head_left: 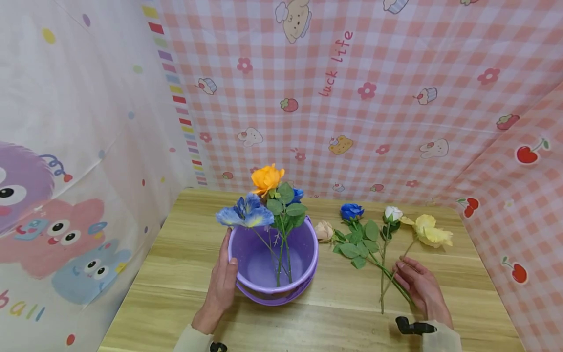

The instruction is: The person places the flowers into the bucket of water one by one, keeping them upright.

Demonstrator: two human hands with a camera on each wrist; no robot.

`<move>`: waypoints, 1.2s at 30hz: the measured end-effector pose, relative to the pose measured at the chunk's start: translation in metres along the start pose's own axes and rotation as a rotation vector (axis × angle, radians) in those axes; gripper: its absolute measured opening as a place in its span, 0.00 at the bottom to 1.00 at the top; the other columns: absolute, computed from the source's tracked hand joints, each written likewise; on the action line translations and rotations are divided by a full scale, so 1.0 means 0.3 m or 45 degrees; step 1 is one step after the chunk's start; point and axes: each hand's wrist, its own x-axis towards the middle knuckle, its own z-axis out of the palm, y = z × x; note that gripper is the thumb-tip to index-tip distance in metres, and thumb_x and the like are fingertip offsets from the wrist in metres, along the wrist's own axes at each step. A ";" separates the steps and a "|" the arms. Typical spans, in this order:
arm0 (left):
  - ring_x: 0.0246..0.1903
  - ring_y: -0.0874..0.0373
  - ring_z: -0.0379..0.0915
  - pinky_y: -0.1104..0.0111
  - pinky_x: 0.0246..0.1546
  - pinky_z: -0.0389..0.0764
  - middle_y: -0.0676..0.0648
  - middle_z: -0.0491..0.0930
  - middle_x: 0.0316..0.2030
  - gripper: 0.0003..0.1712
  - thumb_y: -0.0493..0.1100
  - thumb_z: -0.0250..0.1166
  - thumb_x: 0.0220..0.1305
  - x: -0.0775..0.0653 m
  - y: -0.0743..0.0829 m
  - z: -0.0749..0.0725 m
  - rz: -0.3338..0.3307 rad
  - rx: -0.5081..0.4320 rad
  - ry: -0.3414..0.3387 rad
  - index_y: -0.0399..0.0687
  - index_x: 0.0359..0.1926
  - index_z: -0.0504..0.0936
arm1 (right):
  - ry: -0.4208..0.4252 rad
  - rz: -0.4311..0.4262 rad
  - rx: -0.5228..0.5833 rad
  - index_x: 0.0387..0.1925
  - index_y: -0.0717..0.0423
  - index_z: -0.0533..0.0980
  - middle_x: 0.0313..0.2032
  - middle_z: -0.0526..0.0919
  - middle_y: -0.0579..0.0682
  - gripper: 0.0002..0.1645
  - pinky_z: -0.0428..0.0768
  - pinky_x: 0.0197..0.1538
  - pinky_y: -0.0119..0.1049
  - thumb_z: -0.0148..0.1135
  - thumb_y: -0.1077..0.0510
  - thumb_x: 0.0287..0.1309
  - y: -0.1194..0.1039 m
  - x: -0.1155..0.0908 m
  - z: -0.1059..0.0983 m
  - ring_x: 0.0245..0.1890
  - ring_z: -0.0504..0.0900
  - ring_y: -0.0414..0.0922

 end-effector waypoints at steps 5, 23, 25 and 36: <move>0.75 0.39 0.55 0.75 0.72 0.55 0.41 0.53 0.80 0.37 0.41 0.42 0.77 0.000 0.002 0.000 -0.006 0.003 -0.002 0.45 0.83 0.48 | -0.044 -0.110 0.034 0.41 0.50 0.85 0.40 0.89 0.47 0.15 0.84 0.54 0.31 0.56 0.69 0.73 0.003 -0.012 0.017 0.45 0.88 0.40; 0.75 0.38 0.55 0.76 0.72 0.55 0.40 0.52 0.80 0.37 0.42 0.42 0.77 0.000 -0.003 0.000 0.025 -0.022 -0.004 0.42 0.83 0.48 | -0.018 -0.330 0.100 0.44 0.55 0.88 0.39 0.90 0.50 0.14 0.85 0.51 0.31 0.61 0.71 0.69 -0.029 -0.087 0.164 0.41 0.90 0.42; 0.75 0.38 0.55 0.78 0.72 0.55 0.39 0.52 0.80 0.37 0.42 0.42 0.77 0.001 -0.003 0.000 0.033 -0.029 -0.004 0.41 0.83 0.48 | -0.025 -0.355 0.107 0.44 0.55 0.88 0.40 0.89 0.49 0.14 0.85 0.51 0.31 0.61 0.71 0.69 -0.033 -0.095 0.180 0.42 0.90 0.42; 0.75 0.37 0.54 0.78 0.73 0.53 0.37 0.53 0.80 0.36 0.41 0.42 0.78 0.003 -0.001 0.001 0.041 -0.017 0.005 0.38 0.82 0.49 | -0.066 -0.510 0.119 0.48 0.60 0.86 0.39 0.90 0.52 0.14 0.86 0.51 0.34 0.61 0.73 0.68 -0.063 -0.157 0.292 0.41 0.90 0.44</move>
